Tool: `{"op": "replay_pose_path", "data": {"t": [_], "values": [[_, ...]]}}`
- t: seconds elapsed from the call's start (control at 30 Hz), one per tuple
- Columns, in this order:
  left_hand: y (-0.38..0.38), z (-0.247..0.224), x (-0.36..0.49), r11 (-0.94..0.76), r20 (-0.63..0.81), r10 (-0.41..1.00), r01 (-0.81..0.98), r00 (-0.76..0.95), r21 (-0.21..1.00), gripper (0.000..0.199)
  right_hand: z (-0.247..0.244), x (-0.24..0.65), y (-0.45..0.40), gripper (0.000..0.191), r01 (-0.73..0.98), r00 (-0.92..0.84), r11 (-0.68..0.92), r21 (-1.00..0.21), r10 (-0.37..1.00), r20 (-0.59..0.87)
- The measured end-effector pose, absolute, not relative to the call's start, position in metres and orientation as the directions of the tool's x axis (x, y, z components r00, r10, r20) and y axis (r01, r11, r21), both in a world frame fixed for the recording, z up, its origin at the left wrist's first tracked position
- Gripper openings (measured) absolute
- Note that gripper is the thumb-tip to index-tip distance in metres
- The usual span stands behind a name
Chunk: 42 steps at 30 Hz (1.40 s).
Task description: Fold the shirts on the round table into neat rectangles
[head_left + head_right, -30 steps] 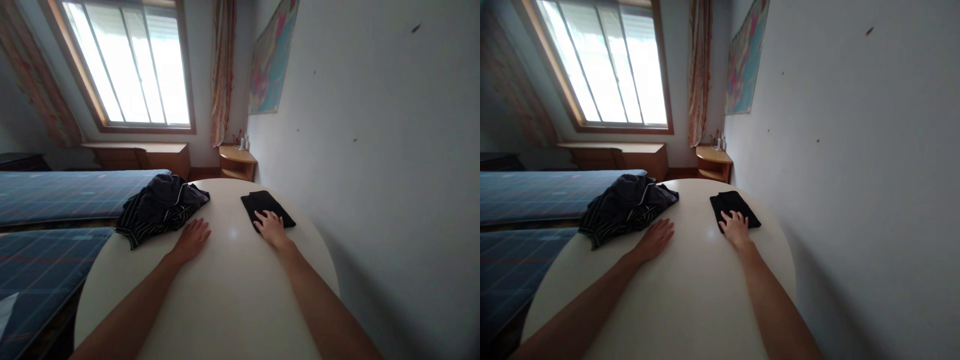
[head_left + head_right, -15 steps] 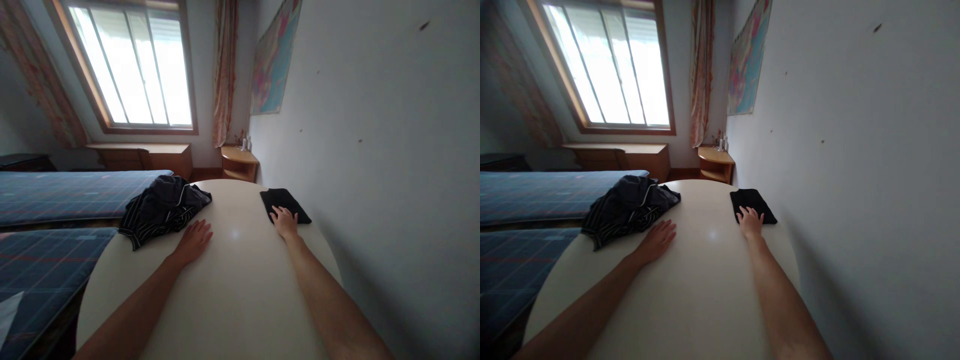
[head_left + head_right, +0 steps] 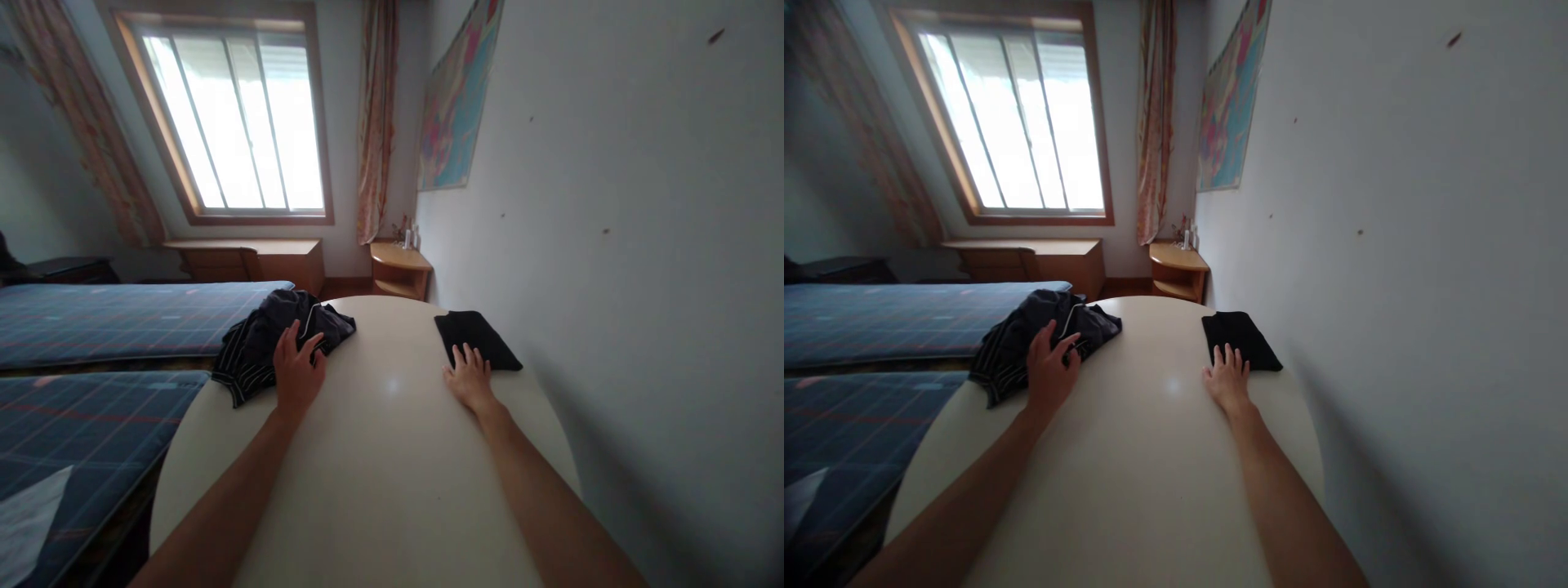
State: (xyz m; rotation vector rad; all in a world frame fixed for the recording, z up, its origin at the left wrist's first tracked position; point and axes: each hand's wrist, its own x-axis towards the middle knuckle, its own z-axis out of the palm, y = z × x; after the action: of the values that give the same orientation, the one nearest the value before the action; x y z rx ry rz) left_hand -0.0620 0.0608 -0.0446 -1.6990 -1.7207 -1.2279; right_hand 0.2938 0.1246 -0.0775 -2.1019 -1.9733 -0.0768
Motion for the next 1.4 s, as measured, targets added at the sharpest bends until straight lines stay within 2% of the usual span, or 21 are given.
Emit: {"op": "replay_pose_path", "data": {"t": [0.1,0.17,0.37,0.53,0.63,0.83,0.97,1.1,1.23,1.3,1.4], "values": [[0.06,-0.05,-0.071,0.02,0.749,0.627,0.965,-0.215,0.26,0.037,-0.079,0.292,0.125,0.066,0.988,0.08,-0.051,-0.148,0.976,0.202],[0.062,-0.057,-0.075,0.068,0.703,0.677,0.969,-0.218,0.236,0.04,-0.082,0.294,0.127,0.065,0.986,0.081,-0.049,-0.156,0.976,0.201],[0.068,-0.059,-0.079,0.029,0.695,0.689,0.966,-0.204,0.255,0.049,-0.087,0.306,0.137,0.056,0.986,0.044,-0.008,-0.168,0.976,0.215],[0.066,-0.05,-0.089,0.008,0.735,0.642,0.961,-0.218,0.277,0.038,-0.085,0.311,0.137,0.056,0.989,0.022,0.009,-0.15,0.979,0.203],[0.065,-0.053,-0.09,0.051,0.728,0.653,0.971,-0.209,0.233,0.035,-0.085,0.309,0.132,0.056,0.989,0.022,0.008,-0.151,0.98,0.197],[0.066,-0.056,-0.088,0.047,0.659,0.741,0.989,-0.129,0.141,0.046,-0.081,0.302,0.127,0.056,0.983,0.051,-0.019,-0.181,0.984,0.171],[0.064,-0.046,-0.092,0.028,0.629,0.766,0.984,-0.134,0.176,0.046,-0.079,0.3,0.125,0.057,0.981,0.048,-0.015,-0.192,0.985,0.165],[0.061,-0.038,-0.095,0.099,0.607,0.767,0.973,-0.208,0.208,0.046,-0.078,0.299,0.124,0.057,0.98,0.047,-0.014,-0.198,0.985,0.165],[0.058,-0.039,-0.099,0.189,0.606,0.737,0.952,-0.301,0.243,0.033,-0.078,0.299,0.123,0.057,0.98,0.042,-0.009,-0.197,0.986,0.16],[0.058,-0.04,-0.101,0.169,0.642,0.704,0.949,-0.305,0.266,0.025,-0.077,0.299,0.123,0.057,0.979,0.042,-0.01,-0.204,0.987,0.153],[0.061,-0.038,-0.1,0.037,0.738,0.629,0.957,-0.245,0.286,0.021,-0.075,0.298,0.122,0.057,0.977,0.045,-0.013,-0.215,0.988,0.145]]}}
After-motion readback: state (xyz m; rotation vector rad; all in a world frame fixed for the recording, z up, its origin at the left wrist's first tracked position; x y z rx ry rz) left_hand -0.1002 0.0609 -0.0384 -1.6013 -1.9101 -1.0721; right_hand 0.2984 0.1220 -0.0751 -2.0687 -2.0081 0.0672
